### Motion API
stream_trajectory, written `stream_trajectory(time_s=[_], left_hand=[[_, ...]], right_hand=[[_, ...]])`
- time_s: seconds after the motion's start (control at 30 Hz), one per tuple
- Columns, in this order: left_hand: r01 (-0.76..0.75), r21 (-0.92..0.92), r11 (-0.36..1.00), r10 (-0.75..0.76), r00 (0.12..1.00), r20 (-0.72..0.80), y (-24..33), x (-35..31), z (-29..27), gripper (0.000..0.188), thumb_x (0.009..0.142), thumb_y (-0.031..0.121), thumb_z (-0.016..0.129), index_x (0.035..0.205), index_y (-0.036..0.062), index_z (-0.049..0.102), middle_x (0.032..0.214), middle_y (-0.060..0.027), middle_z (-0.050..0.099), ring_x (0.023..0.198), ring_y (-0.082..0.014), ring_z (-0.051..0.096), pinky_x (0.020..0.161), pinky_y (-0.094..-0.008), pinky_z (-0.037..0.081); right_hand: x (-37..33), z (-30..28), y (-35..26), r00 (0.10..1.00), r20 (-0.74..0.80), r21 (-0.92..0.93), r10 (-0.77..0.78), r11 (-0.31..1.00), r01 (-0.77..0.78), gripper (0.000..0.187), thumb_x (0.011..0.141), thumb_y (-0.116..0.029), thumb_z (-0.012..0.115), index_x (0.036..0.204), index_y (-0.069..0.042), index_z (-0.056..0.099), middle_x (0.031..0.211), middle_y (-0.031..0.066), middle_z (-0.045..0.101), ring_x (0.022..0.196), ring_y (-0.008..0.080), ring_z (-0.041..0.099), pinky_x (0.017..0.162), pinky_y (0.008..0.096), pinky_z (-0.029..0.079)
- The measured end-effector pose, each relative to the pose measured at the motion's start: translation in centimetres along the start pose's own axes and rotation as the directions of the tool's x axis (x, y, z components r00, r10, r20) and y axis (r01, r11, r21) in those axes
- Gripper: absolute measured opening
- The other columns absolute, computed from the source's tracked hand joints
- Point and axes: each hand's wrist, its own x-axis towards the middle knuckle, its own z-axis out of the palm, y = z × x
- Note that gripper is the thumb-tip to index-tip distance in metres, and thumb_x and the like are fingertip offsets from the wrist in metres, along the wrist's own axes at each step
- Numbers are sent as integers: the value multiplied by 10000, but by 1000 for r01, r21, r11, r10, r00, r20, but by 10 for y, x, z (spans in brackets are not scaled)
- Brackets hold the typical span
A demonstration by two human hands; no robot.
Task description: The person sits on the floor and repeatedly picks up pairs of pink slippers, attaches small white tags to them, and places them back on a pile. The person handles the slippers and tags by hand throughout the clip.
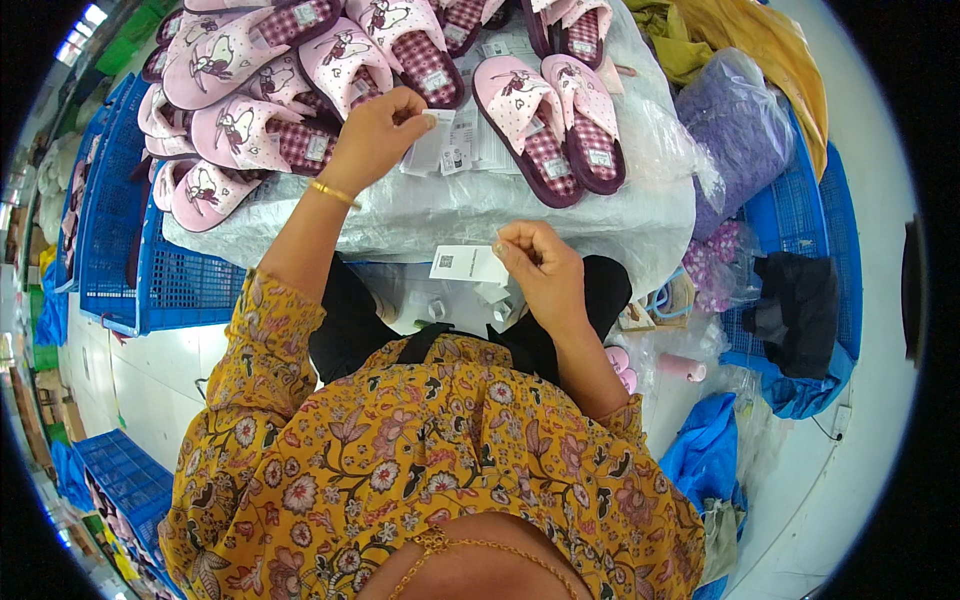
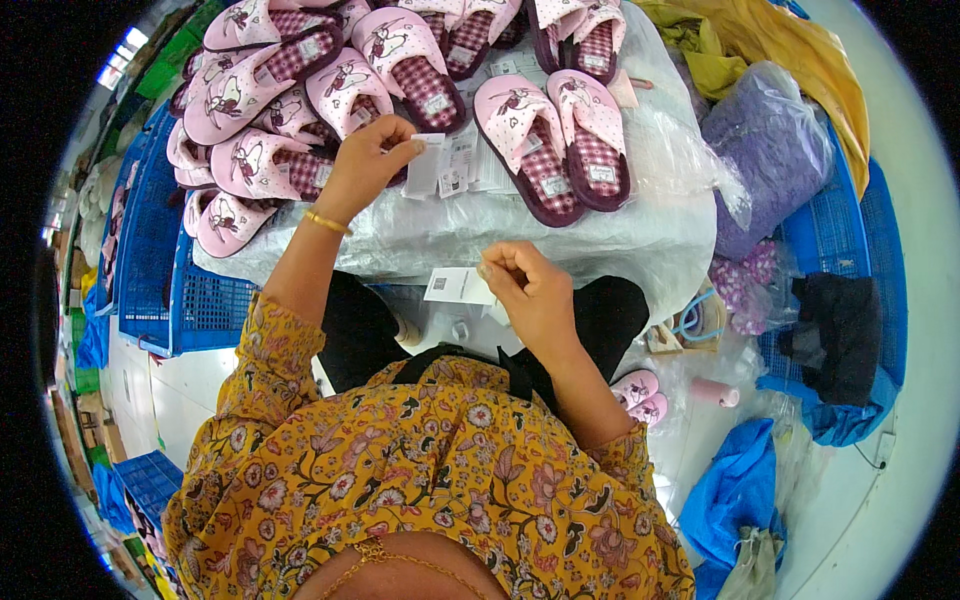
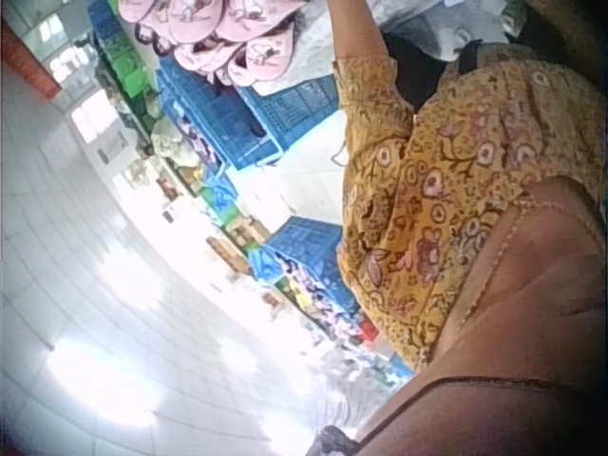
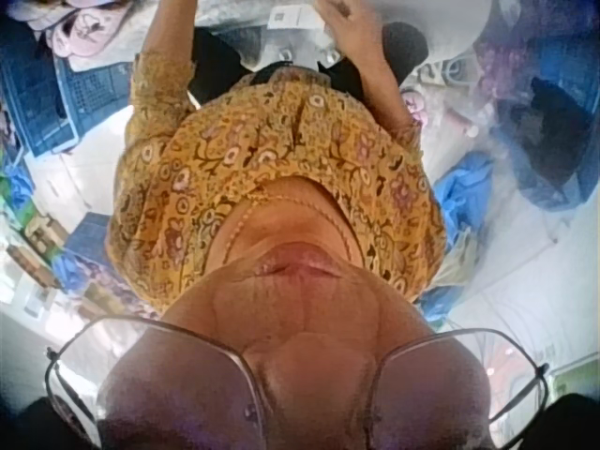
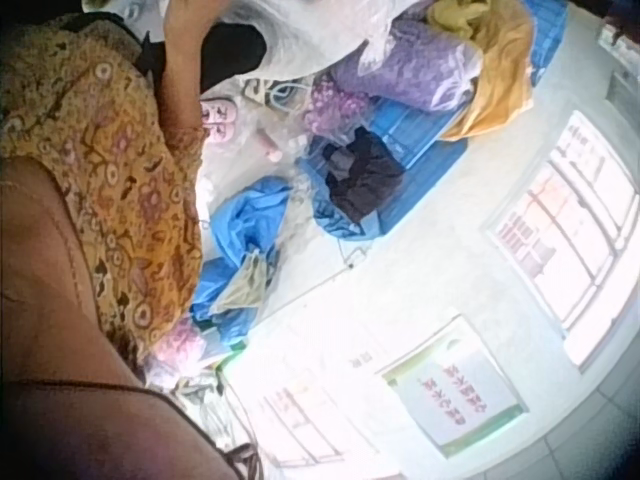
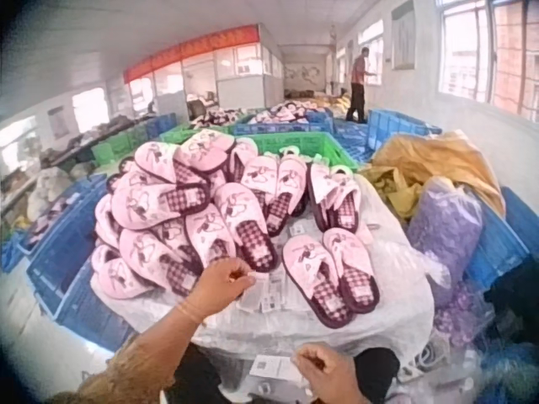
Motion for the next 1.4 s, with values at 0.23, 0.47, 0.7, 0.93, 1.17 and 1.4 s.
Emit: stream_trajectory(time_s=[0.23,0.47,0.7,0.93,1.17,1.4], left_hand=[[-97,-165,981,115,988,99,42,-58,13,145,864,147,710,893,24,637,773,50,586,683,-23,451,594,-199,378],[-130,-143,981,145,984,99,48,-72,17,150,851,143,703,894,10,649,789,-27,637,699,-87,541,621,-246,439],[-88,-140,986,107,985,133,46,-77,20,140,851,132,690,903,8,652,784,-61,651,689,-126,578,628,-276,472],[-85,-116,990,100,986,132,43,-79,23,140,849,136,700,899,14,652,792,-64,654,691,-146,589,629,-286,475],[-107,-131,986,124,984,126,41,-80,27,125,852,129,707,900,22,666,815,-7,645,676,-77,524,586,-236,418],[-107,-132,986,123,984,126,38,-82,29,128,858,136,713,902,24,672,825,17,646,671,-43,500,555,-211,382]], right_hand=[[23,10,-26,1000,14,51,2,999,-3,425,834,-65,716,1202,5,515,781,37,657,656,52,552,593,217,449],[26,14,-30,999,21,110,40,993,-42,441,822,-49,713,1203,24,504,768,37,641,645,53,535,588,213,437],[23,13,-24,998,37,151,53,987,-58,435,822,-43,713,1202,24,513,765,33,634,645,49,532,583,209,432],[22,12,-20,996,48,157,69,985,-76,409,824,-33,708,1187,24,529,759,24,632,645,49,531,588,208,430],[22,10,-16,997,47,111,66,991,-71,412,824,-43,711,1189,21,530,753,29,636,654,55,542,601,212,438],[21,8,-17,996,47,99,78,992,-83,411,830,-50,708,1192,20,527,768,33,641,666,56,548,612,213,444]])
